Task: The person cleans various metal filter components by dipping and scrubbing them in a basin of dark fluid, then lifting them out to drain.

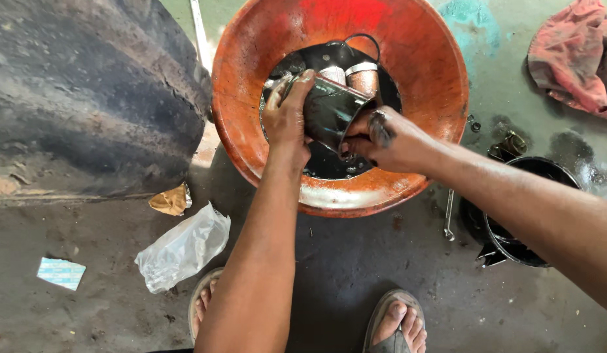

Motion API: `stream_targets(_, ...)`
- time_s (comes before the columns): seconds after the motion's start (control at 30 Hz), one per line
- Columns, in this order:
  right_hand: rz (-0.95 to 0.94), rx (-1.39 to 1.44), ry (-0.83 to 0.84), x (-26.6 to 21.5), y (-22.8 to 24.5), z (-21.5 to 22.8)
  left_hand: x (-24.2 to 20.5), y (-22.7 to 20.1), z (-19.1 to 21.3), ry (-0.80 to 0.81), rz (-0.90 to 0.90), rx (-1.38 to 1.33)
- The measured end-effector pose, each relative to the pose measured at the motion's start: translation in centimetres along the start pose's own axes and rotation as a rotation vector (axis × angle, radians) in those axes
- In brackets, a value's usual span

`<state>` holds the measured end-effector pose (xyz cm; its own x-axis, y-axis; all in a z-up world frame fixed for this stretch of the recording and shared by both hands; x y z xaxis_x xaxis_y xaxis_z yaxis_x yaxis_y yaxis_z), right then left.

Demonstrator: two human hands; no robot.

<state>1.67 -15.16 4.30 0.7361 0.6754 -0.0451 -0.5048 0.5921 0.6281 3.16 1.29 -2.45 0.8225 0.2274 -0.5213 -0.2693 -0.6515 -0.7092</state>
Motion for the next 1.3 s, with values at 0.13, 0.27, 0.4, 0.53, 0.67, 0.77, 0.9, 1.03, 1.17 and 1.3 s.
stream_targets(0.13, -0.361, -0.474, 0.118, 0.0, -2.6, -1.0, -0.6, -0.7, -1.0, 0.044, -0.062, 0.026)
stream_targets(0.27, -0.210, -0.421, -0.001, 0.3, -4.3, -2.8, -0.9, -1.4, -0.8, -0.004, -0.083, 0.022)
stream_targets(0.4, 0.382, -0.639, 0.030, 3.1, -5.9, -6.1, -1.0, 0.2, -1.1, 0.068, -0.089, -0.020)
stream_targets(0.53, -0.141, 0.142, 0.112, 5.3, -7.3, -6.9, -0.2, 2.1, -1.2, 0.159, -0.050, -0.294)
stream_targets(0.67, 0.088, -0.633, 0.536, 3.4, -3.9, -6.8, 0.7, 2.1, -0.2, 0.144, -0.016, -0.326)
stream_targets(0.77, 0.251, -1.172, 0.814, 1.5, -2.6, -5.2, 0.9, 0.8, -0.1, 0.200, -0.084, -0.352)
stream_targets(0.9, -0.076, 0.014, 0.133, 1.9, 0.4, 0.7, 0.7, -0.5, 0.1, 0.133, -0.067, -0.330)
stream_targets(1.03, -0.062, -0.742, 0.202, 1.6, -0.4, -1.5, 0.2, -0.9, -0.7, 0.139, -0.102, -0.303)
stream_targets(1.17, 0.110, -0.221, -0.105, 2.5, -0.8, -2.3, 0.0, -0.6, -0.7, 0.178, -0.176, -0.270)
stream_targets(1.3, -0.089, 0.025, -0.021, 2.8, -3.9, -5.1, 0.0, -0.2, -0.2, 0.296, -0.201, -0.355)
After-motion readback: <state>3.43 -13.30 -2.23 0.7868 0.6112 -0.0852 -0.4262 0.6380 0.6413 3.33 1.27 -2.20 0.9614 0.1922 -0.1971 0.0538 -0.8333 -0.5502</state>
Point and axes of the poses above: each hand's wrist, its own x-axis towards the middle knuckle, its own z-axis out of the back of the hand, y = z × x, the point moved 6 cm from there along x, towards the middle knuckle, and after that the axes turned 4 degrees about -x, right-handed, at the moved point
